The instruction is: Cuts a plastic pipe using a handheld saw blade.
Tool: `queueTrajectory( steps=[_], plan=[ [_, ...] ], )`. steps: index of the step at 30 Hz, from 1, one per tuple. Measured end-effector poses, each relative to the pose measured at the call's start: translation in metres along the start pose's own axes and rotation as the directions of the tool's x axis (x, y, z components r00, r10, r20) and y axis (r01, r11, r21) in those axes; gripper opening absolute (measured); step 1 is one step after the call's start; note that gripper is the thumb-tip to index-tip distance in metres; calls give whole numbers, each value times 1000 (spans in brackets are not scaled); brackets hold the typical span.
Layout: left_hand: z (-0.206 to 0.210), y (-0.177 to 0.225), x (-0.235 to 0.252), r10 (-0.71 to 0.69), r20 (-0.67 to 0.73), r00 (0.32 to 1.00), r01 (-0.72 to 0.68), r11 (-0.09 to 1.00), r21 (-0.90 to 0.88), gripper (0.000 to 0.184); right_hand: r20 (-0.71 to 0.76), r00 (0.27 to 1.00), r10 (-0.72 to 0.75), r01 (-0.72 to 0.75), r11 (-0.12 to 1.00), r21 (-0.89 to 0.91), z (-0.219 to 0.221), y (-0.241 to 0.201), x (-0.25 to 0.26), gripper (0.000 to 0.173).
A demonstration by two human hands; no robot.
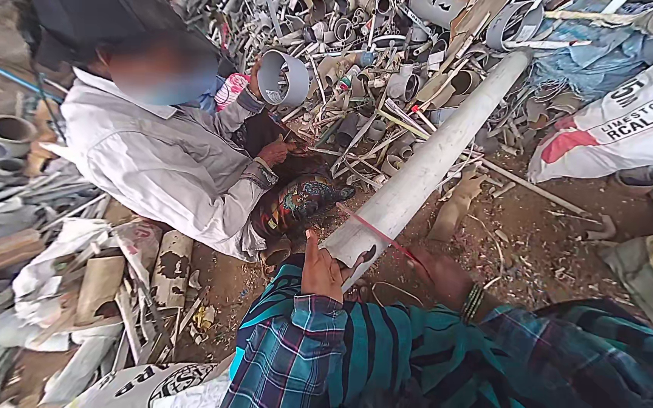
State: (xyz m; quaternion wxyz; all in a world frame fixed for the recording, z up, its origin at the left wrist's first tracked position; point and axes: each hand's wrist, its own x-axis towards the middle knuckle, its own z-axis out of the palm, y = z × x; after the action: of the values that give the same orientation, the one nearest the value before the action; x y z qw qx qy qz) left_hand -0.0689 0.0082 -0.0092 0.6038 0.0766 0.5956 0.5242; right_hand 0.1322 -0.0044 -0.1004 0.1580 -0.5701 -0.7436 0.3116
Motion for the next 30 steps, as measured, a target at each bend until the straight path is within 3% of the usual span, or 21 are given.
queueTrajectory(
  steps=[3, 5, 7, 9, 12, 14, 16, 18, 19, 20, 22, 25, 27, 30],
  plan=[
    [-1, 1, 0, -3, 1, 1000, 3, 1000, -7, 70, -132, 952, 276, -272, 961, 46, -22, 39, 27, 41],
    [-1, 0, -1, -6, 6, 1000, 6, 1000, -15, 71, -140, 918, 371, -368, 929, 50, -35, 45, 33, 42],
    [0, 1, -2, 3, -1, 1000, -3, 1000, -14, 71, -95, 952, 290, -286, 957, 55, -28, 28, 23, 41],
    [0, 0, -1, 1, -7, 1000, -1, 1000, -16, 70, -20, 997, 70, -70, 997, 21, -9, 3, 4, 38],
    [0, -1, -1, 12, -2, 1000, -12, 1000, -2, 68, 86, 995, -60, 59, 998, 10, -1, -12, -5, 36],
    [1, -2, -1, 9, -11, 1000, -9, 1000, 7, 68, -24, 1000, 9, -9, 1000, 24, -6, 11, 8, 37],
    [0, -1, 0, 5, -3, 1000, -5, 1000, -2, 68, -109, 965, 238, -232, 971, 61, -24, 32, 27, 40],
    [-1, -2, -1, 2, -4, 1000, -2, 1000, -7, 69, -90, 896, 435, -431, 900, 59, -44, 39, 38, 43],
    [-1, -2, -2, 2, -1, 1000, -2, 1000, -5, 69, -79, 886, 456, -452, 889, 71, -45, 36, 38, 44],
    [-1, -1, -2, 4, 3, 1000, -4, 1000, -4, 69, -65, 904, 424, -418, 904, 89, -40, 28, 33, 43],
    [0, -1, -2, 7, -1, 1000, -7, 1000, 5, 69, -25, 981, 194, -191, 979, 74, -20, 7, 16, 40],
    [1, -2, -1, 16, -7, 1000, -16, 1000, 5, 68, 121, 992, -43, 39, 999, 36, -1, -20, -4, 36],
    [0, -4, 1, 14, -7, 1000, -14, 1000, 0, 68, 91, 995, -42, 41, 999, 14, -3, -9, 2, 36],
    [-1, -2, 1, 6, 2, 1000, -6, 1000, -10, 68, -63, 967, 248, -242, 967, 80, -21, 21, 26, 41]
  ],
)
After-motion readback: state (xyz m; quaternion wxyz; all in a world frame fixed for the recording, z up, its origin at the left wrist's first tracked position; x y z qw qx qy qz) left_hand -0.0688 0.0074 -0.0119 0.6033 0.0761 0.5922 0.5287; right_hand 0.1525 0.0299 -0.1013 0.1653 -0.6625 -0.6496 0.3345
